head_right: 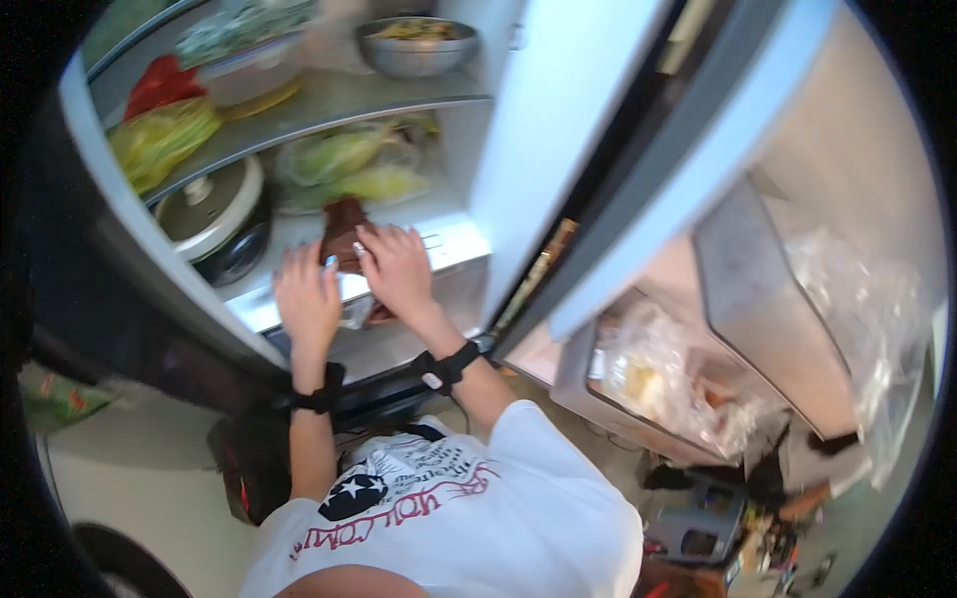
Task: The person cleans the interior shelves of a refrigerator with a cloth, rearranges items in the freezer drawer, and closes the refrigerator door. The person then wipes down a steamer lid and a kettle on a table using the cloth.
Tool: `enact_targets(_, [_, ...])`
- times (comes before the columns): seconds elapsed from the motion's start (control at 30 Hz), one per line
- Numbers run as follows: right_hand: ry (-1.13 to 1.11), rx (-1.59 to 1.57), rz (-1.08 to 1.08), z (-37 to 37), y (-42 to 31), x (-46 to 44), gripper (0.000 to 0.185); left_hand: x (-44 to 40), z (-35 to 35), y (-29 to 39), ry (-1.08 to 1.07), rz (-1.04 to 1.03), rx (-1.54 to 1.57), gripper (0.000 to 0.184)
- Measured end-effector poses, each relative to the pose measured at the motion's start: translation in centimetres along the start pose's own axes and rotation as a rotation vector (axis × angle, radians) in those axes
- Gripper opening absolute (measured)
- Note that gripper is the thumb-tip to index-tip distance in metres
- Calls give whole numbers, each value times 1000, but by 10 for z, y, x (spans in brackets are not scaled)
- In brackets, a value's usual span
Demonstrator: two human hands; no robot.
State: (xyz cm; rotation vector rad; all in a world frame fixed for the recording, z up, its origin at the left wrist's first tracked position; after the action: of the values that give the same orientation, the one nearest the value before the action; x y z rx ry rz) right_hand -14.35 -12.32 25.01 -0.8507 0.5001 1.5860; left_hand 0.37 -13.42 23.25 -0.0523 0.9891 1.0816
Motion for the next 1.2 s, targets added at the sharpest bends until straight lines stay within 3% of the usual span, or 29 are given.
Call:
enact_targets(0.07, [26, 65, -19, 7, 22, 7, 26, 1, -4, 2, -6, -39, 7, 39])
enact_targets(0.13, [-88, -164, -346, 21, 49, 15, 25, 4, -2, -2, -21, -50, -50, 39])
enact_targets(0.27, [-51, -25, -343, 37, 81, 17, 29, 1, 1, 1, -78, 4, -11, 43])
enact_targets(0.37, [-19, -81, -253, 31, 55, 18, 31, 3, 5, 4, -89, 33, 51, 49])
enact_targets(0.43, [5, -125, -158, 20, 32, 19, 32, -2, 11, 8, 15, 57, 264, 55])
enact_targets(0.53, [15, -169, -20, 4, -14, 20, 32, 1, 14, 3, 31, -63, 215, 58])
enact_targets(0.7, [14, -159, 56, -18, -49, 16, 34, 2, 11, 0, 57, -1, 319, 58])
enact_targets(0.8, [-21, -303, 82, -14, -30, 23, 35, 0, 7, 3, -146, -31, 44, 55])
enact_targets(1.2, [40, -78, 66, 25, 53, 26, 34, -16, -54, 66, -173, -132, 151, 54])
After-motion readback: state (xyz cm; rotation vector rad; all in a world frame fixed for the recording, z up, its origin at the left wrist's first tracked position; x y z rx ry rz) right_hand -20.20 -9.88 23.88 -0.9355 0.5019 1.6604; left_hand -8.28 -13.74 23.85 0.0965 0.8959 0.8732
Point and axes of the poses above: each hand's wrist, its own x-axis away from the middle knuckle, its own z-axis out of the back of the hand, y = z × x, the point moved 1 cm from there along -x, towards the middle knuckle, and after that the axes turned 9 degrees about x, right-handed, at the moved point
